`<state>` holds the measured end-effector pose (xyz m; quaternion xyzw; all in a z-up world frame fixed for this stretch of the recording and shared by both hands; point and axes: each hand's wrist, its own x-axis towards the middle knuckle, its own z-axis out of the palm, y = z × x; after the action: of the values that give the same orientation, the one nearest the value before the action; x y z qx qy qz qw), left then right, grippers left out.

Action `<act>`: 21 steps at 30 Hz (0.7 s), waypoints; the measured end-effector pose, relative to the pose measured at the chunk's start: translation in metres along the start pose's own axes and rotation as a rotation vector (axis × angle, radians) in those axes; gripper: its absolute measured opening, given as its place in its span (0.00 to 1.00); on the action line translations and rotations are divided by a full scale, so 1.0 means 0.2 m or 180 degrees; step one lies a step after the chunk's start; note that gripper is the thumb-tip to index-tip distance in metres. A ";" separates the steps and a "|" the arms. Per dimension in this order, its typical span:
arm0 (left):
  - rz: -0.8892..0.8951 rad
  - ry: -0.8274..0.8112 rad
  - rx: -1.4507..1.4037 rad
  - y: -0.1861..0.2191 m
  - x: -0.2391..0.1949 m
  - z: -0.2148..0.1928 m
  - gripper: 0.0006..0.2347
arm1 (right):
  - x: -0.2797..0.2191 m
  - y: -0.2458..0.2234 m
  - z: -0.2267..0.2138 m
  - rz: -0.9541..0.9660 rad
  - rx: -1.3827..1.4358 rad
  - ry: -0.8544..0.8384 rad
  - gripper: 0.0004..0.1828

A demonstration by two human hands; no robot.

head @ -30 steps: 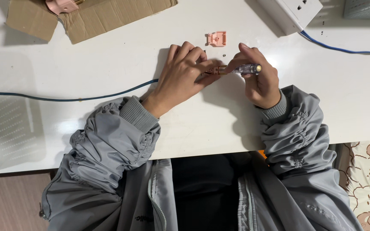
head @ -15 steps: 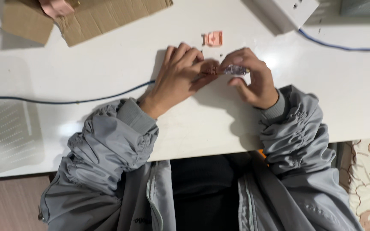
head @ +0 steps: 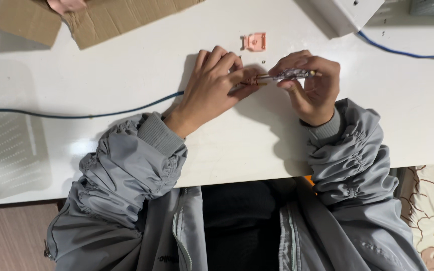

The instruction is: The person assembles a power plug by inserting the wires into the terminals, tightening the screws with a screwdriver, and then fitting the outer casing over the internal components.

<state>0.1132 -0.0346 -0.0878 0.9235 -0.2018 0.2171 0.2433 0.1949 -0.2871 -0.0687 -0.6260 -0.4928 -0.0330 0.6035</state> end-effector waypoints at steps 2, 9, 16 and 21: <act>-0.0021 -0.0072 -0.0035 0.00 -0.01 0.00 0.15 | 0.02 -0.05 0.01 0.0067 -0.0087 -0.0048 0.19; 0.0023 -0.0138 -0.0011 -0.01 -0.02 0.00 0.18 | 0.03 -0.03 0.01 -0.0074 -0.0132 -0.0166 0.15; -0.0049 -0.0056 -0.0110 -0.01 0.03 -0.01 0.14 | 0.05 -0.04 -0.01 -0.0053 -0.0290 -0.0315 0.26; 0.0067 0.0012 -0.0228 0.01 0.03 -0.05 0.14 | 0.09 -0.06 0.02 -0.0434 -0.1018 -0.0425 0.24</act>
<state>0.1144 -0.0314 -0.0763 0.9116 -0.2187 0.2141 0.2742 0.1945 -0.2758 -0.0504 -0.6799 -0.5616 -0.1102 0.4585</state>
